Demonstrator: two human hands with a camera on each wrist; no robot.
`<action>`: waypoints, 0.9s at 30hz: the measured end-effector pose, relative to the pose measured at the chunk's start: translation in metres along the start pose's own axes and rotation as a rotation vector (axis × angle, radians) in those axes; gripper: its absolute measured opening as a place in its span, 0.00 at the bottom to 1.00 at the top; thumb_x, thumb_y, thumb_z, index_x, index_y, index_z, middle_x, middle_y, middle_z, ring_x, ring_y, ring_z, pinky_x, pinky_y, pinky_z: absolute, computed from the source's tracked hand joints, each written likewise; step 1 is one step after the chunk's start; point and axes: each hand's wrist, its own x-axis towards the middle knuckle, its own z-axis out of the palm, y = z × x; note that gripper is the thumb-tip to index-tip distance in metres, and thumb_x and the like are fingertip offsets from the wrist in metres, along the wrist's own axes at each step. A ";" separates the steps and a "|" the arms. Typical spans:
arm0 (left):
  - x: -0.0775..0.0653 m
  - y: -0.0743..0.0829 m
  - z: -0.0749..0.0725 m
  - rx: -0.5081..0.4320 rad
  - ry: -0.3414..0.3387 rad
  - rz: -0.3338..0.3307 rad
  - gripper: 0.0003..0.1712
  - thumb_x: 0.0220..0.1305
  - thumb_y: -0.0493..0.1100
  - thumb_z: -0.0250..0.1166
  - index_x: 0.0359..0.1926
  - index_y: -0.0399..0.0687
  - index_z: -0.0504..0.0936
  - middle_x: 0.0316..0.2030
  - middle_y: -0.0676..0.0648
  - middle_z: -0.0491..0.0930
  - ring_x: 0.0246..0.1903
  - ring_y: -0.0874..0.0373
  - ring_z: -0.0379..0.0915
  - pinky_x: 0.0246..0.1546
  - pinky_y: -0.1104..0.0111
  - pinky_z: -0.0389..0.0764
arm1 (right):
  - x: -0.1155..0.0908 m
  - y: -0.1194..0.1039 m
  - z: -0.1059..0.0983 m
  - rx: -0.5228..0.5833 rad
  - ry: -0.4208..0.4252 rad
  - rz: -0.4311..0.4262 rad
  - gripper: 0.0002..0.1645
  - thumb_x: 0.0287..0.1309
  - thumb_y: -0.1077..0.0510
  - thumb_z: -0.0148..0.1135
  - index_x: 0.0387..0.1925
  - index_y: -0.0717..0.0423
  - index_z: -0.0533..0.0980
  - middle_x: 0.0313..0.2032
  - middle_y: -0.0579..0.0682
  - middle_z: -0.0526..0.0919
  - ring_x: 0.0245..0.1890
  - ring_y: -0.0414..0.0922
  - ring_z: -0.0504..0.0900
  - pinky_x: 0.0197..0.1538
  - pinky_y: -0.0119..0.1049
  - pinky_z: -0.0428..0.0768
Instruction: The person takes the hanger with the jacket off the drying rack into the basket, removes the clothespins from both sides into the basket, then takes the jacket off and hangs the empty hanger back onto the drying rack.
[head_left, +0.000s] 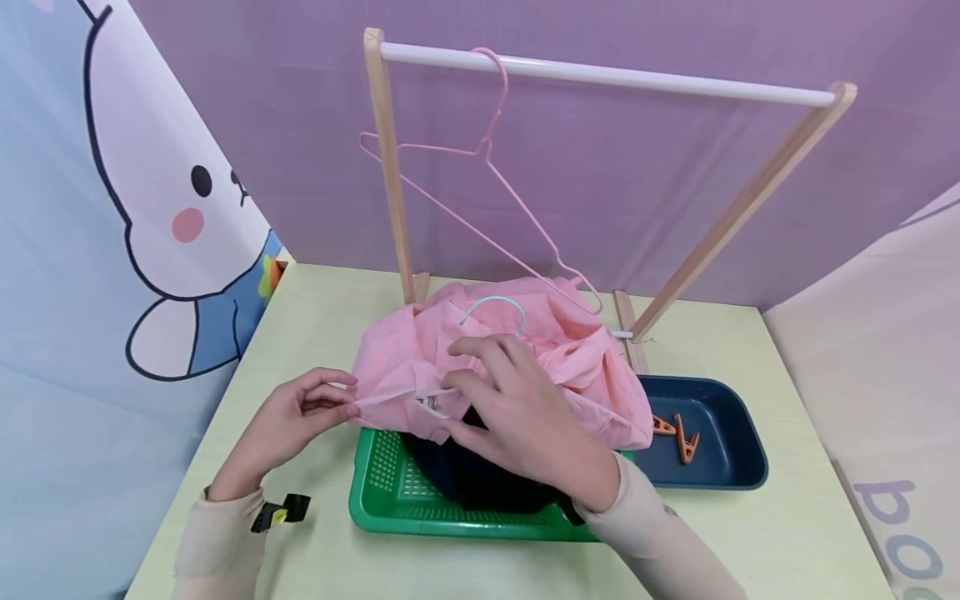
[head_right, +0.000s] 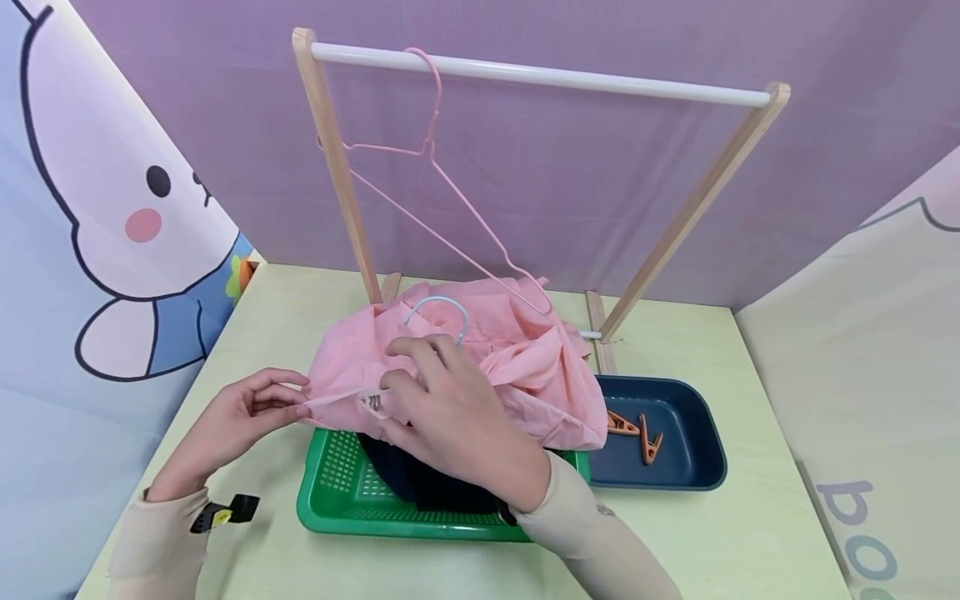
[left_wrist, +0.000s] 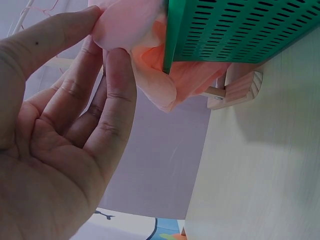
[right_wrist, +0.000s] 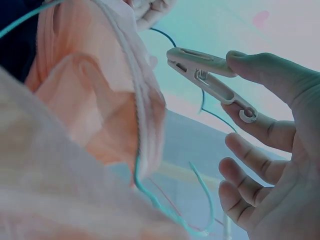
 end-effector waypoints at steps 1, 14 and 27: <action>0.000 0.000 0.000 0.001 0.000 0.000 0.21 0.65 0.40 0.70 0.57 0.43 0.78 0.41 0.47 0.87 0.41 0.54 0.84 0.41 0.65 0.83 | -0.002 0.001 -0.004 0.001 0.004 0.004 0.19 0.48 0.50 0.77 0.39 0.54 0.80 0.53 0.56 0.77 0.48 0.54 0.75 0.51 0.45 0.77; 0.000 -0.002 0.000 -0.024 -0.005 0.012 0.21 0.65 0.40 0.70 0.57 0.42 0.78 0.41 0.46 0.87 0.41 0.53 0.84 0.41 0.66 0.83 | -0.037 0.015 -0.058 0.138 0.123 0.076 0.21 0.66 0.42 0.62 0.45 0.55 0.81 0.52 0.58 0.78 0.48 0.56 0.74 0.46 0.45 0.69; 0.000 -0.002 0.000 -0.035 0.001 0.012 0.21 0.65 0.39 0.70 0.56 0.42 0.78 0.40 0.46 0.87 0.41 0.53 0.84 0.41 0.66 0.83 | -0.115 0.060 -0.107 0.001 0.156 0.436 0.36 0.60 0.28 0.60 0.34 0.59 0.82 0.51 0.63 0.78 0.53 0.60 0.71 0.58 0.23 0.61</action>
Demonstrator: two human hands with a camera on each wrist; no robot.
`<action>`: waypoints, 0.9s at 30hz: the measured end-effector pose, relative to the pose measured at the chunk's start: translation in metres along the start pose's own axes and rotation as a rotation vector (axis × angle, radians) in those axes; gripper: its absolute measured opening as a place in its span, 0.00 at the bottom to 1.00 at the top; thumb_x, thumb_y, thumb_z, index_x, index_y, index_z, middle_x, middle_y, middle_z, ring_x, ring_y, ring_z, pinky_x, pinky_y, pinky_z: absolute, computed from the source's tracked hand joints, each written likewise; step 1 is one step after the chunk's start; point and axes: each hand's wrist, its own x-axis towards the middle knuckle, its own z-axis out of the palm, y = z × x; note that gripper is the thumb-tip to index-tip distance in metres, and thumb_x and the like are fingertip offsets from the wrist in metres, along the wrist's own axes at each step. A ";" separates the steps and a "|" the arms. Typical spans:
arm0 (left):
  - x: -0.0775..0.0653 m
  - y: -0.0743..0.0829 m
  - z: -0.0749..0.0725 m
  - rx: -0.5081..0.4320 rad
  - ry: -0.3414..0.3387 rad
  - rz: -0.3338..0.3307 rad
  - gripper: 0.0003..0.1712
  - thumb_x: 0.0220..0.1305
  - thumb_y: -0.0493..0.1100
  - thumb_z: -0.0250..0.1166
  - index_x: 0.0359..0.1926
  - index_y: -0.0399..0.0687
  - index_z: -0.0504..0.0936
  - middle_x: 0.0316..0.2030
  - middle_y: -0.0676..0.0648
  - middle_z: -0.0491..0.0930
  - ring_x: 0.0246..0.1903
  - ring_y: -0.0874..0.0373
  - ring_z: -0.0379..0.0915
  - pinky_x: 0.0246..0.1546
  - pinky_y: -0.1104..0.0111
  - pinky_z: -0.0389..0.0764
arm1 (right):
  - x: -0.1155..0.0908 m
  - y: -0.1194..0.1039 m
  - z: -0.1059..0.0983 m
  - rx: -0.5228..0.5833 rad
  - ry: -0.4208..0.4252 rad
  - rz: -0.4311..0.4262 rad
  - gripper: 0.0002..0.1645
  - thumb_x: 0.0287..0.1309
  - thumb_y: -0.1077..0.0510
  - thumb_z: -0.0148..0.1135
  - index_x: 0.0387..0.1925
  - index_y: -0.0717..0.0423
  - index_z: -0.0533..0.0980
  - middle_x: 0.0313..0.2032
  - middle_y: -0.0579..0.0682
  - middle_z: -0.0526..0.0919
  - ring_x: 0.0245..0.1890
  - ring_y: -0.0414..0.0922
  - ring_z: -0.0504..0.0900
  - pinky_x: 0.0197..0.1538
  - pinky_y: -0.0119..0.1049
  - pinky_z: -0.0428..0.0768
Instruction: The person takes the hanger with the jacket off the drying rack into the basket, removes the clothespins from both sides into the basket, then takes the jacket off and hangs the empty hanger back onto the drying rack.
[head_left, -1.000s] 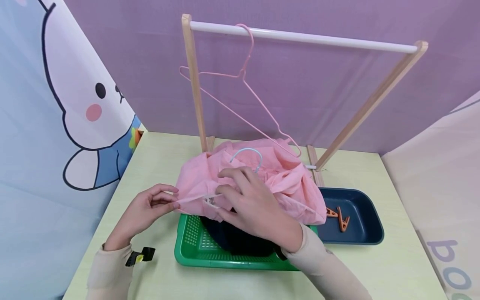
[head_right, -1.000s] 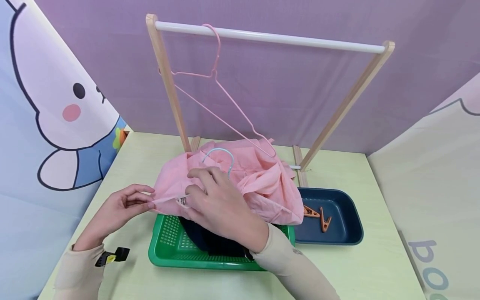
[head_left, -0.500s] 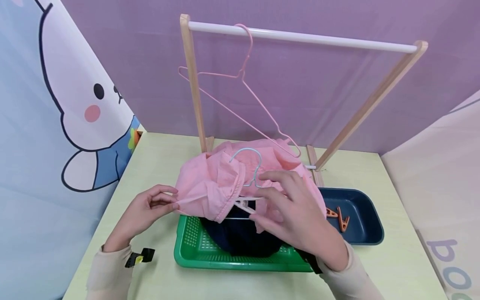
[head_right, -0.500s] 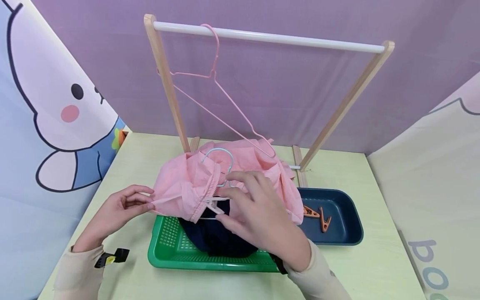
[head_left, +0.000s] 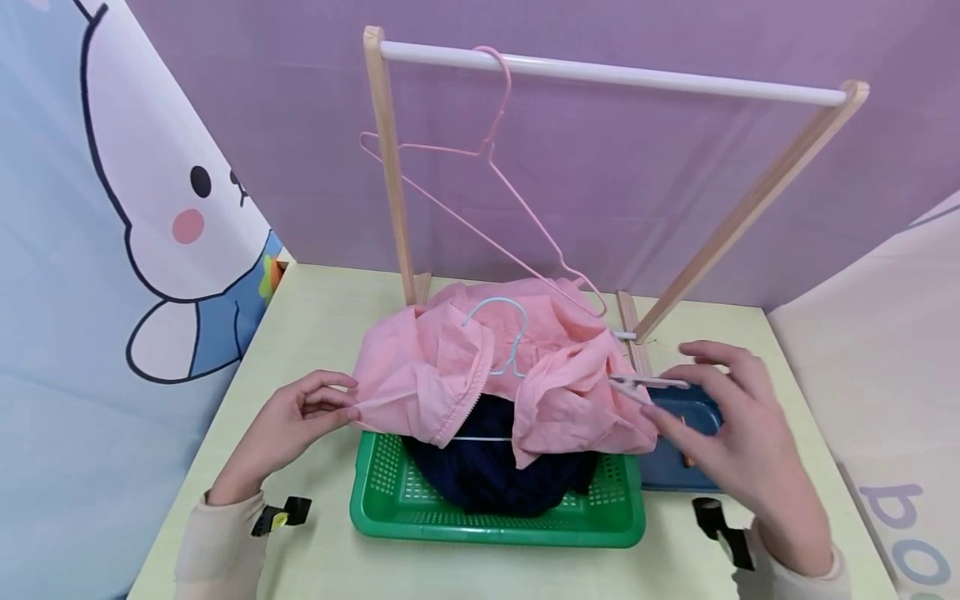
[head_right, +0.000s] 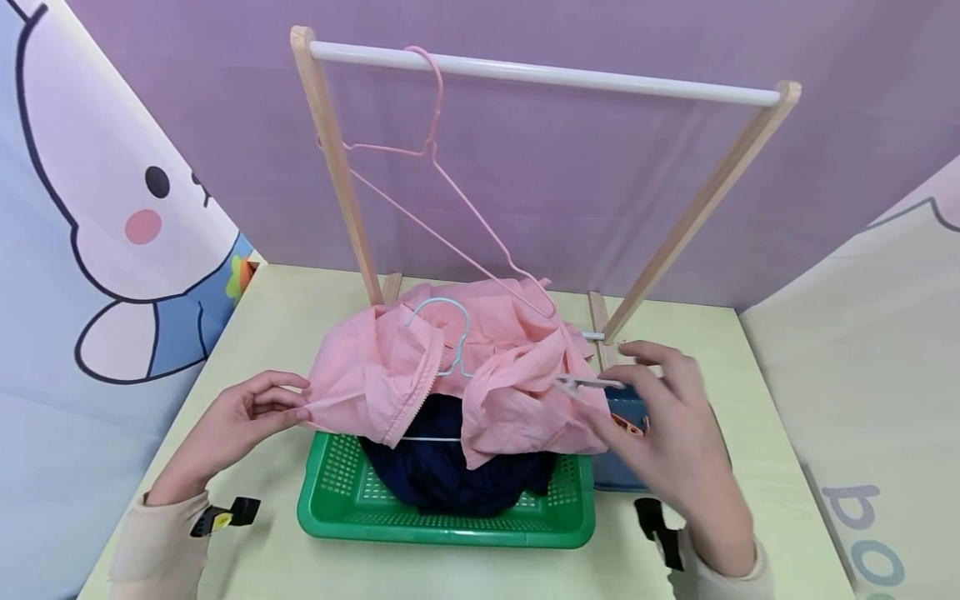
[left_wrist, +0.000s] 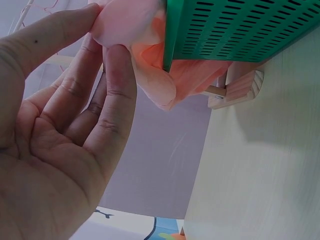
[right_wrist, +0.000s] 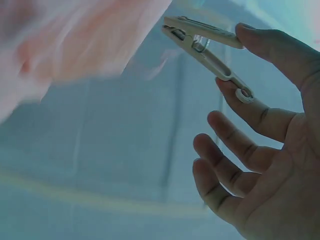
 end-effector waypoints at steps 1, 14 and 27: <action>0.000 0.000 0.000 0.001 0.001 -0.003 0.21 0.65 0.39 0.71 0.56 0.42 0.78 0.40 0.46 0.87 0.41 0.53 0.84 0.41 0.65 0.84 | -0.004 0.008 -0.004 -0.029 -0.007 0.031 0.37 0.59 0.27 0.60 0.34 0.59 0.82 0.51 0.63 0.78 0.53 0.60 0.71 0.58 0.23 0.60; -0.003 0.001 -0.001 0.002 0.009 -0.006 0.21 0.65 0.40 0.71 0.56 0.43 0.78 0.40 0.46 0.87 0.41 0.53 0.84 0.41 0.65 0.84 | -0.054 0.101 -0.004 -0.254 -0.315 0.413 0.22 0.47 0.52 0.79 0.32 0.67 0.81 0.46 0.75 0.76 0.50 0.71 0.70 0.49 0.68 0.68; 0.000 0.000 0.000 0.008 0.003 -0.012 0.20 0.65 0.40 0.71 0.56 0.44 0.78 0.41 0.46 0.87 0.41 0.53 0.84 0.41 0.65 0.84 | -0.064 0.136 0.008 -0.365 -0.658 0.672 0.30 0.57 0.42 0.71 0.34 0.69 0.81 0.49 0.80 0.70 0.43 0.74 0.72 0.39 0.64 0.76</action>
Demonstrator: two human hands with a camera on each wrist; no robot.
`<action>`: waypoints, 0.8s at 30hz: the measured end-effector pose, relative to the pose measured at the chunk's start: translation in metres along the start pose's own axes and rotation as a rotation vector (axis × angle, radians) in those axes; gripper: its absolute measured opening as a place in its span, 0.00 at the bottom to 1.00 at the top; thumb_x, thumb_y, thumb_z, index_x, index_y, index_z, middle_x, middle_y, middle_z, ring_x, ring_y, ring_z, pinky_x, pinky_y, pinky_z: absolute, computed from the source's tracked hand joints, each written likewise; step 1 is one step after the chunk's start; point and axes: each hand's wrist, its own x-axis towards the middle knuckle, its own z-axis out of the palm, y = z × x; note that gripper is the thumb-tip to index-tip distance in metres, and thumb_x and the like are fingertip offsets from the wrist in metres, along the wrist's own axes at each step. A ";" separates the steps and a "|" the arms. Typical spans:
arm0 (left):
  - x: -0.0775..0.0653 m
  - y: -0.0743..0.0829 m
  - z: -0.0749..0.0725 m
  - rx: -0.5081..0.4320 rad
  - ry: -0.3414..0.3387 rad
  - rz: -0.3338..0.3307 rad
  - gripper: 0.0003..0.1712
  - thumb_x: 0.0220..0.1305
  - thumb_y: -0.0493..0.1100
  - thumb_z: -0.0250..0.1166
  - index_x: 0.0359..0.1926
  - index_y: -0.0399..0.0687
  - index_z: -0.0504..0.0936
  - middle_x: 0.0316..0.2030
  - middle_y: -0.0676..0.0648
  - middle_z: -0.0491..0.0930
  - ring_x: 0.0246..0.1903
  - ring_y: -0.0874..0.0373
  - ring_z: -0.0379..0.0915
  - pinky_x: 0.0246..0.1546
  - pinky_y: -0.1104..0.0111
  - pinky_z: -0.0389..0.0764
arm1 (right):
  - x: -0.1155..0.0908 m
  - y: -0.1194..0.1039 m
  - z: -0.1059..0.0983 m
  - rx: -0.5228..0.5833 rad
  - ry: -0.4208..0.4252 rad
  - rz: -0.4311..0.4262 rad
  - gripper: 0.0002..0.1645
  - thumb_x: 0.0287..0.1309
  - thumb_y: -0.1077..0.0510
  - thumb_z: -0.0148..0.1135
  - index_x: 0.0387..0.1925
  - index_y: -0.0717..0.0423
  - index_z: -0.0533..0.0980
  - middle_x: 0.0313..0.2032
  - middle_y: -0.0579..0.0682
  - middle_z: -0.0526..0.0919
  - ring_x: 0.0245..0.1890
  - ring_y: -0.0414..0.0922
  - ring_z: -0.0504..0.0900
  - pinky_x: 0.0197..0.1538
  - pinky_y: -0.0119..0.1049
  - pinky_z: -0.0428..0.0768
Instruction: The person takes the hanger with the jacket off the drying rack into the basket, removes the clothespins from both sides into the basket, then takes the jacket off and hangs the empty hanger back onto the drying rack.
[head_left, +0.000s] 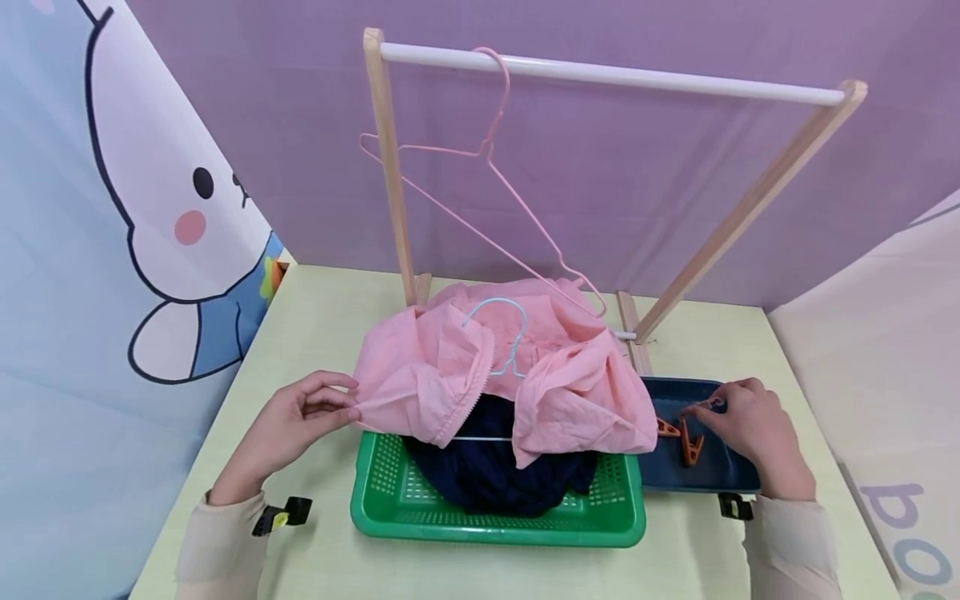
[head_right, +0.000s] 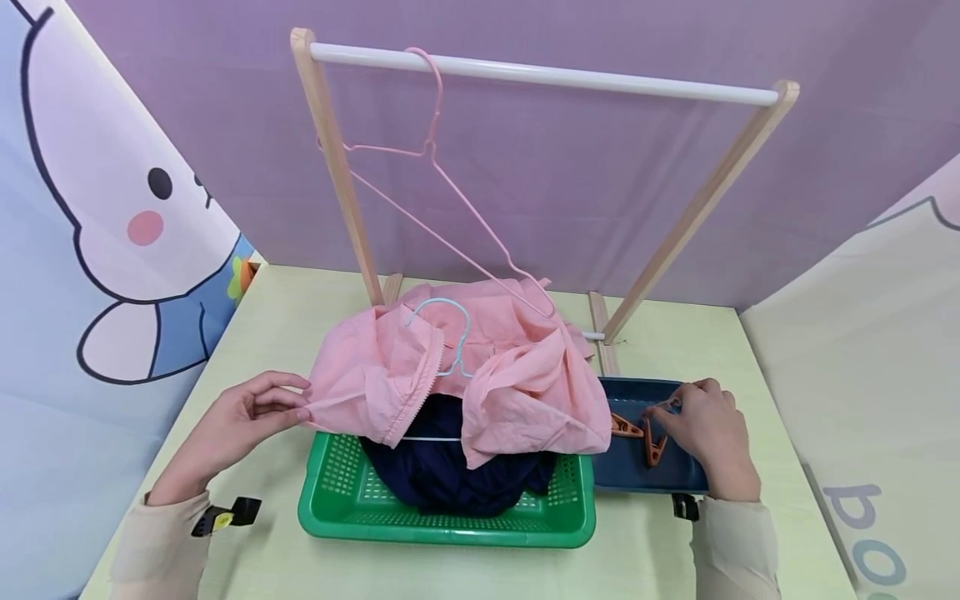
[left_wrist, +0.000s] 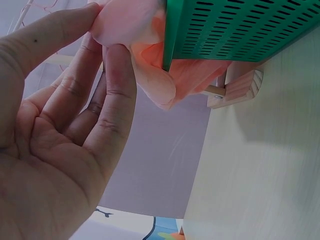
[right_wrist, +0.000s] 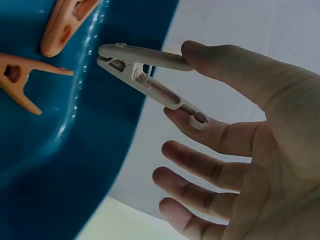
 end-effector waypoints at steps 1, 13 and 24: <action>0.000 0.000 0.000 -0.001 -0.001 0.001 0.20 0.65 0.40 0.71 0.56 0.44 0.78 0.40 0.46 0.87 0.41 0.53 0.84 0.41 0.65 0.84 | 0.001 0.001 0.001 -0.003 -0.007 0.003 0.29 0.57 0.43 0.71 0.35 0.69 0.81 0.49 0.80 0.70 0.43 0.74 0.72 0.38 0.64 0.77; 0.001 0.001 0.000 -0.007 -0.003 0.011 0.20 0.64 0.40 0.71 0.56 0.43 0.78 0.39 0.46 0.87 0.40 0.52 0.84 0.42 0.65 0.83 | -0.008 -0.018 -0.003 -0.011 0.117 -0.067 0.25 0.61 0.51 0.68 0.47 0.71 0.79 0.52 0.76 0.69 0.47 0.73 0.69 0.41 0.67 0.75; 0.001 0.000 0.000 0.013 0.003 -0.003 0.21 0.65 0.41 0.71 0.57 0.44 0.78 0.40 0.47 0.87 0.41 0.53 0.84 0.42 0.65 0.84 | -0.023 -0.088 0.000 0.291 0.449 -0.703 0.13 0.42 0.67 0.77 0.35 0.58 0.85 0.43 0.56 0.83 0.43 0.54 0.80 0.46 0.38 0.74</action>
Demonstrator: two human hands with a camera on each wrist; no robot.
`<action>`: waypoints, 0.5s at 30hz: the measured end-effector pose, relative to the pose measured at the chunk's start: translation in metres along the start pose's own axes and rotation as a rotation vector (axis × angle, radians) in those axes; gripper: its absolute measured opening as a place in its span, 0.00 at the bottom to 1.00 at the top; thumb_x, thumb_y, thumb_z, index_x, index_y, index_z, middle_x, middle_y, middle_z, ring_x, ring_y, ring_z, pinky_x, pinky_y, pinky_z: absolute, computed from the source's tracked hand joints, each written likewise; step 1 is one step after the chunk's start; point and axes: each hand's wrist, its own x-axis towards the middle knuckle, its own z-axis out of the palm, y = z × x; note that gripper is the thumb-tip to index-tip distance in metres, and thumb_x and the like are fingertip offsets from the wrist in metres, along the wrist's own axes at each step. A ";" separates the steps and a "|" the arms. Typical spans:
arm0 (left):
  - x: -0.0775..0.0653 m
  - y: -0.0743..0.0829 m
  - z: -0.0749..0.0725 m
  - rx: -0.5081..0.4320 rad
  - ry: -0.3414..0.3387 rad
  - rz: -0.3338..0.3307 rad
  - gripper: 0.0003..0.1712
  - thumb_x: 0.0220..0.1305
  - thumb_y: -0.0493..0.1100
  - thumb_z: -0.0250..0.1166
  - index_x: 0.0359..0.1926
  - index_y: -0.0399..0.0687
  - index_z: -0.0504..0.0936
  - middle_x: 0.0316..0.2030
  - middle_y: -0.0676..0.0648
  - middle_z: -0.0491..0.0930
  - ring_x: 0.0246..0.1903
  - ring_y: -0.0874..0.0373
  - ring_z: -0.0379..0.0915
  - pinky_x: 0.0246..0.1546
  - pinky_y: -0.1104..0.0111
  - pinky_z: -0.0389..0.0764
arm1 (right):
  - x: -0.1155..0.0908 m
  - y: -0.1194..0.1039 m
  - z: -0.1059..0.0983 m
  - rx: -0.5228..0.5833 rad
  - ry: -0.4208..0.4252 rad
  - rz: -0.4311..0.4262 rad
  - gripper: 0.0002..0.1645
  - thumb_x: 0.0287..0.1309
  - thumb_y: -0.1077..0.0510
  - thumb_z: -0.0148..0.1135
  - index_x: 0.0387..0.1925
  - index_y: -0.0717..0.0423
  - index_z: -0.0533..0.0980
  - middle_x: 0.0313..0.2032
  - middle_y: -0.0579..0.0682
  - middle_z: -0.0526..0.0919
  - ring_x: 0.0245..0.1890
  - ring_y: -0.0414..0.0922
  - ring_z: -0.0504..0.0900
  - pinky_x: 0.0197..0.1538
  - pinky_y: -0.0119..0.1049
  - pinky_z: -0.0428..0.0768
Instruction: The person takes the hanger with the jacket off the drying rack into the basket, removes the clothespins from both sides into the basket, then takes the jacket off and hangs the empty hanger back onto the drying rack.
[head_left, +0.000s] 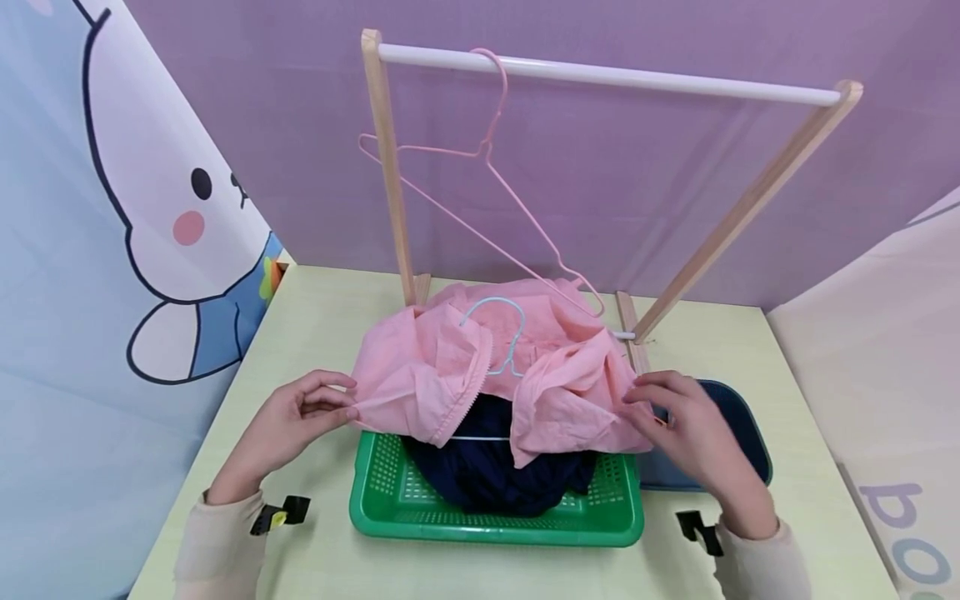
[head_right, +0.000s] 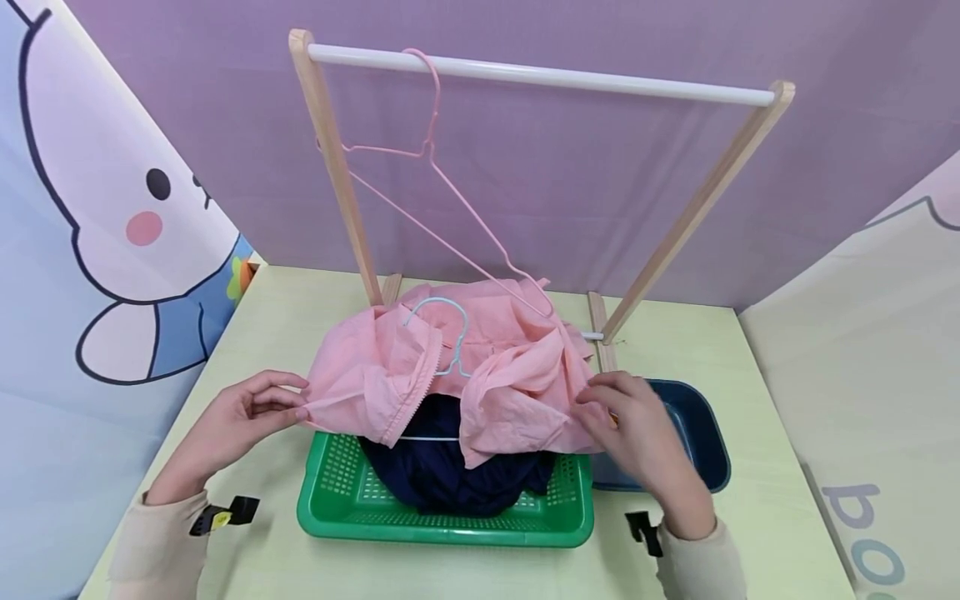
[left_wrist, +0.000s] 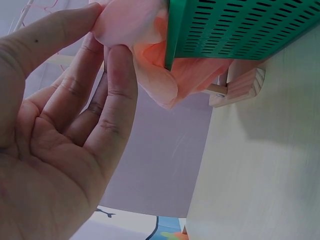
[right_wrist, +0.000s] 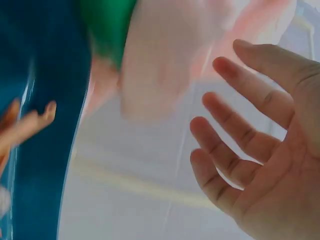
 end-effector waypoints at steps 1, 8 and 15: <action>0.000 0.000 0.000 0.001 0.001 0.000 0.21 0.65 0.41 0.71 0.57 0.44 0.78 0.40 0.47 0.87 0.41 0.53 0.84 0.42 0.65 0.84 | 0.002 -0.004 0.004 0.020 -0.005 -0.022 0.14 0.43 0.67 0.77 0.35 0.58 0.86 0.43 0.56 0.82 0.44 0.53 0.79 0.47 0.36 0.73; -0.001 0.005 0.001 0.029 0.008 0.004 0.21 0.64 0.41 0.71 0.56 0.44 0.78 0.40 0.48 0.87 0.40 0.54 0.84 0.41 0.66 0.84 | 0.007 -0.019 0.020 0.045 -0.034 -0.015 0.14 0.42 0.68 0.78 0.35 0.57 0.86 0.44 0.55 0.81 0.44 0.52 0.76 0.47 0.39 0.72; 0.000 0.025 0.010 0.221 0.064 0.060 0.19 0.63 0.40 0.72 0.54 0.50 0.80 0.36 0.56 0.86 0.38 0.61 0.84 0.42 0.66 0.84 | 0.008 -0.020 0.021 0.056 -0.008 -0.043 0.14 0.41 0.70 0.78 0.33 0.56 0.86 0.43 0.53 0.78 0.41 0.48 0.74 0.43 0.32 0.69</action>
